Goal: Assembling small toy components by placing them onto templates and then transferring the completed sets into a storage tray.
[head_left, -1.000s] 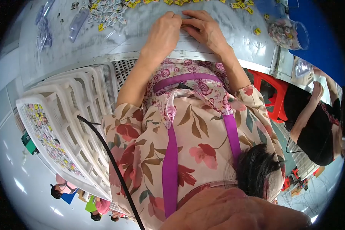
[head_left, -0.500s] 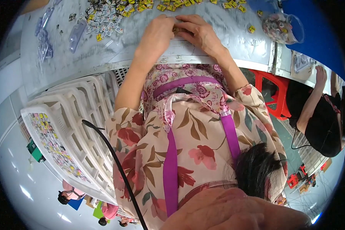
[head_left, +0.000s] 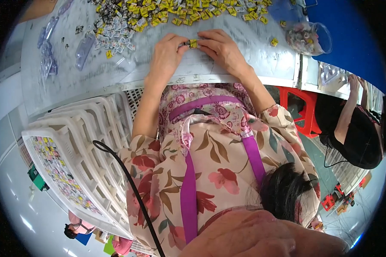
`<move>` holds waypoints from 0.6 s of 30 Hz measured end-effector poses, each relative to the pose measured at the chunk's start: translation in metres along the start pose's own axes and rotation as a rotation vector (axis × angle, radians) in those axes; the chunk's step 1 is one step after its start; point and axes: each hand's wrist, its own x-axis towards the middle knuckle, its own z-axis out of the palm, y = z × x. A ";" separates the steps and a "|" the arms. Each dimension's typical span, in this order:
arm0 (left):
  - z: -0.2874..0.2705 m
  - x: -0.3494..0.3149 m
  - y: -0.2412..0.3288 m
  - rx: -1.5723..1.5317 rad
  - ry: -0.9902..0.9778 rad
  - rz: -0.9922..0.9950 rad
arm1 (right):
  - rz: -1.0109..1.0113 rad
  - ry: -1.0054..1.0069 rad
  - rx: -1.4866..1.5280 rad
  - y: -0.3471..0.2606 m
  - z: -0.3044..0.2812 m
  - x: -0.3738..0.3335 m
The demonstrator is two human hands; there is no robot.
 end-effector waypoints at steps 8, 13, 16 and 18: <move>-0.022 0.014 0.003 0.065 -0.113 -0.001 | -0.004 -0.054 0.021 0.009 -0.029 0.020; -0.055 0.091 -0.030 0.159 0.294 0.181 | 0.138 0.156 -0.203 0.049 -0.068 0.091; -0.070 0.143 -0.042 0.235 0.401 0.200 | 0.041 0.009 -0.318 0.065 -0.076 0.136; -0.068 0.170 -0.052 0.260 0.434 0.175 | 0.051 0.063 -0.421 0.076 -0.058 0.144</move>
